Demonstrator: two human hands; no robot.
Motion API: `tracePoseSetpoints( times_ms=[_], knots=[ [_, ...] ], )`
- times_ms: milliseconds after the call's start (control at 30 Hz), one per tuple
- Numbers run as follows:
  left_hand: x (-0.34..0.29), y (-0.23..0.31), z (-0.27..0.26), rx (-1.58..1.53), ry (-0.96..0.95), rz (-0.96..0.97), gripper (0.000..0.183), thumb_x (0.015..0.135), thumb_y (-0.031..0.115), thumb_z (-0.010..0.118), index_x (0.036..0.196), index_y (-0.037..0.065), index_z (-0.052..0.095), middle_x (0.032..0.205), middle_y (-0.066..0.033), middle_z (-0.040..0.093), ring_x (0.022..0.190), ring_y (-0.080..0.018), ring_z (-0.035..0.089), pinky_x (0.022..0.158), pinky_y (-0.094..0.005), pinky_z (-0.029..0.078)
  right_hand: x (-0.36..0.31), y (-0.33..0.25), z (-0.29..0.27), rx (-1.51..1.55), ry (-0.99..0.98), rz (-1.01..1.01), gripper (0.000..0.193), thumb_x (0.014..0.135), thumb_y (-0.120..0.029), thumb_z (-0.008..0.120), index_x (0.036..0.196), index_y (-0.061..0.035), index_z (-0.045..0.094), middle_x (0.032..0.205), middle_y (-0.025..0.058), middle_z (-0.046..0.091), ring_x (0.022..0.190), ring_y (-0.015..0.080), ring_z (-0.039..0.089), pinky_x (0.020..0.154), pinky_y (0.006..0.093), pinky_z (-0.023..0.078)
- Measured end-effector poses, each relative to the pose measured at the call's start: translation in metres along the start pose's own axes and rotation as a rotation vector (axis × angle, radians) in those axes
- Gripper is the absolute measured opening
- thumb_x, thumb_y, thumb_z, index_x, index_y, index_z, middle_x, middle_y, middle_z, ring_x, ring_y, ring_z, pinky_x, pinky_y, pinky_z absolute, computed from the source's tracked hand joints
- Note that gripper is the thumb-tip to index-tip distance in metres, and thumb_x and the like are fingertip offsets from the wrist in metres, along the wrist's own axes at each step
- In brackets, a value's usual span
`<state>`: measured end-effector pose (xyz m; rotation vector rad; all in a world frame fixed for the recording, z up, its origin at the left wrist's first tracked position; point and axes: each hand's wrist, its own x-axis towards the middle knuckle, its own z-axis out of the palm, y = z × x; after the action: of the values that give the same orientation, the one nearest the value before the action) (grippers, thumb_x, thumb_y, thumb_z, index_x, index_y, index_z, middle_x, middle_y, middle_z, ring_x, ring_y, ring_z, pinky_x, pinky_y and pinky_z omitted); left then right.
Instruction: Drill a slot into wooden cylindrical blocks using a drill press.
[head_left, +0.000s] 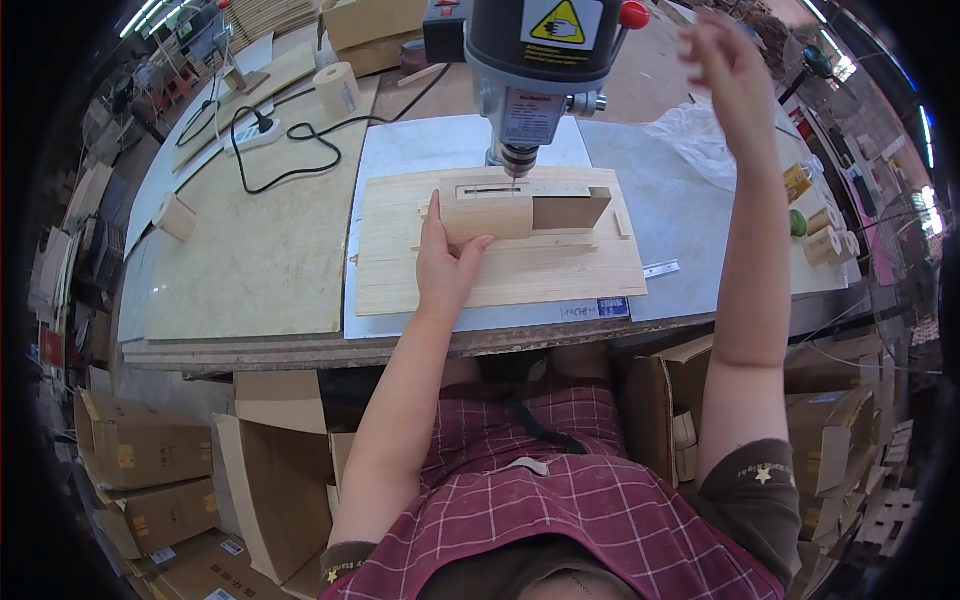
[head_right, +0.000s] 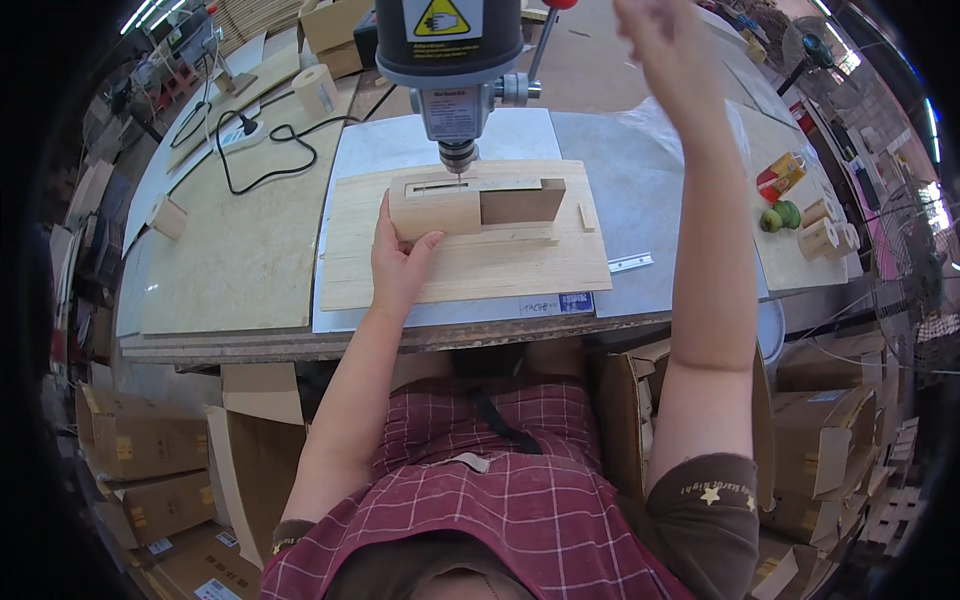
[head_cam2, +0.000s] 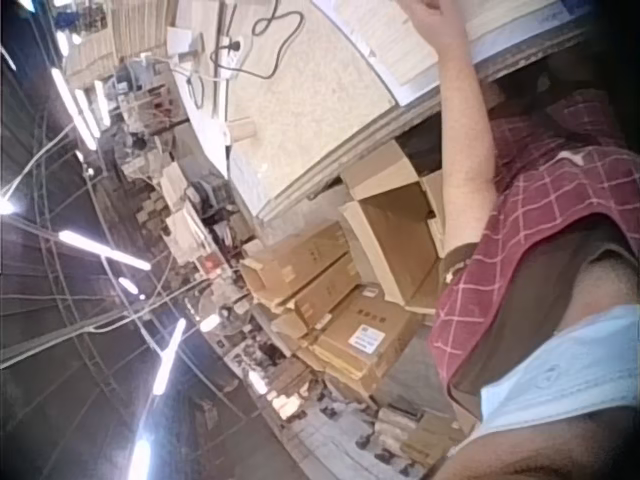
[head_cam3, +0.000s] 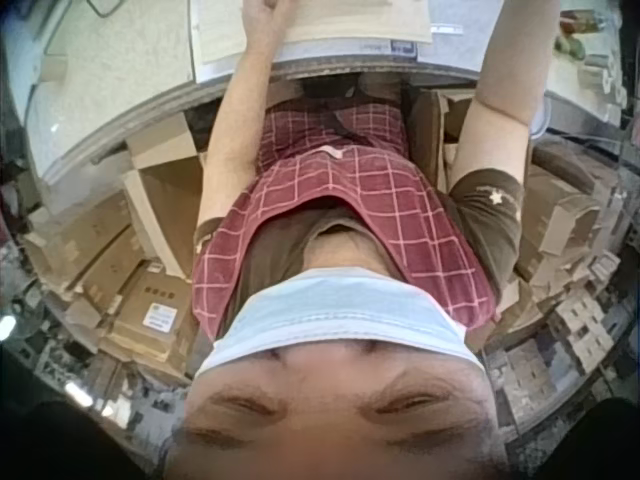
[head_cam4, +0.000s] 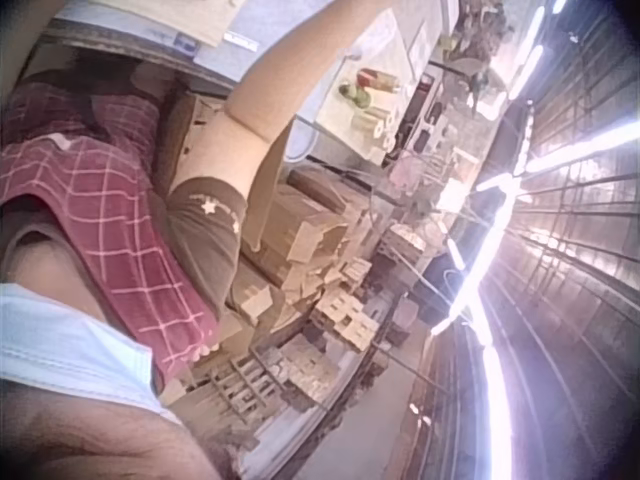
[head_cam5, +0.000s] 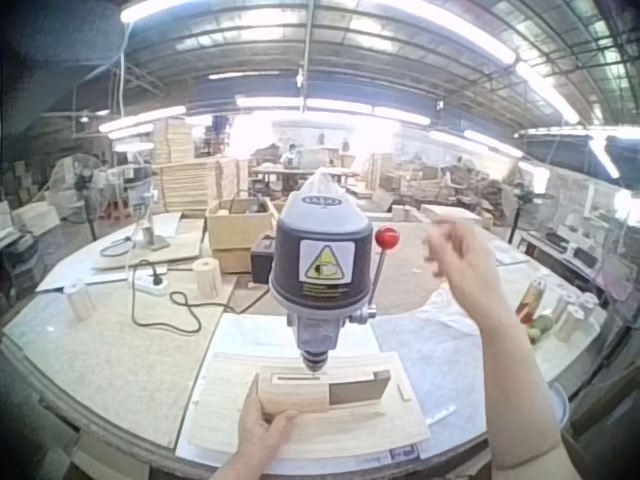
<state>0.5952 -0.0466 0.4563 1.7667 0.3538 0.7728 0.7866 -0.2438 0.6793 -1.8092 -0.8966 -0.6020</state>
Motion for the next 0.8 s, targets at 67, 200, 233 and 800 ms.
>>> tracePoseSetpoints(
  times_ms=[67,200,233,800],
  knots=[
    [0.0,-0.002,-0.002,0.01,0.001,0.005,0.081,0.069,0.01,0.071,0.135,0.001,0.024,0.117,-0.014,0.049,0.089,-0.0189,0.054,0.073,-0.0275,0.045,0.023,-0.052,0.014,0.032,0.085,0.17,0.044,0.09,-0.041,0.042,0.113,-0.0048,0.051,0.091,0.0111,0.063,0.077,0.0232,0.058,0.07,0.0336,0.046],
    [0.001,-0.008,0.002,-0.01,0.017,0.066,0.082,0.068,0.009,0.07,0.135,0.002,0.024,0.117,-0.013,0.049,0.083,-0.0172,0.053,0.069,-0.0264,0.045,0.05,-0.047,0.038,-0.087,-0.163,0.076,0.049,0.091,-0.043,0.037,0.091,-0.0003,0.061,0.084,0.0112,0.062,0.072,0.0211,0.058,0.068,0.03,0.045],
    [0.002,-0.009,0.002,-0.01,0.015,0.069,0.082,0.068,0.009,0.07,0.135,0.002,0.024,0.117,-0.013,0.049,0.083,-0.0172,0.053,0.069,-0.0264,0.045,0.051,-0.049,0.045,-0.148,-0.28,0.133,0.048,0.091,-0.041,0.036,0.086,0.0002,0.061,0.081,0.0134,0.063,0.073,0.0236,0.059,0.069,0.0318,0.045],
    [0.001,-0.004,0.001,0.03,-0.001,0.038,0.082,0.069,0.011,0.07,0.135,0.001,0.023,0.116,-0.0128,0.048,0.085,-0.0179,0.054,0.07,-0.0268,0.046,-0.023,-0.055,0.025,-0.556,-0.14,-0.265,0.025,0.087,-0.026,0.05,0.081,-0.0022,0.056,0.067,0.0138,0.056,0.057,0.0246,0.053,0.053,0.0312,0.039]
  ],
)
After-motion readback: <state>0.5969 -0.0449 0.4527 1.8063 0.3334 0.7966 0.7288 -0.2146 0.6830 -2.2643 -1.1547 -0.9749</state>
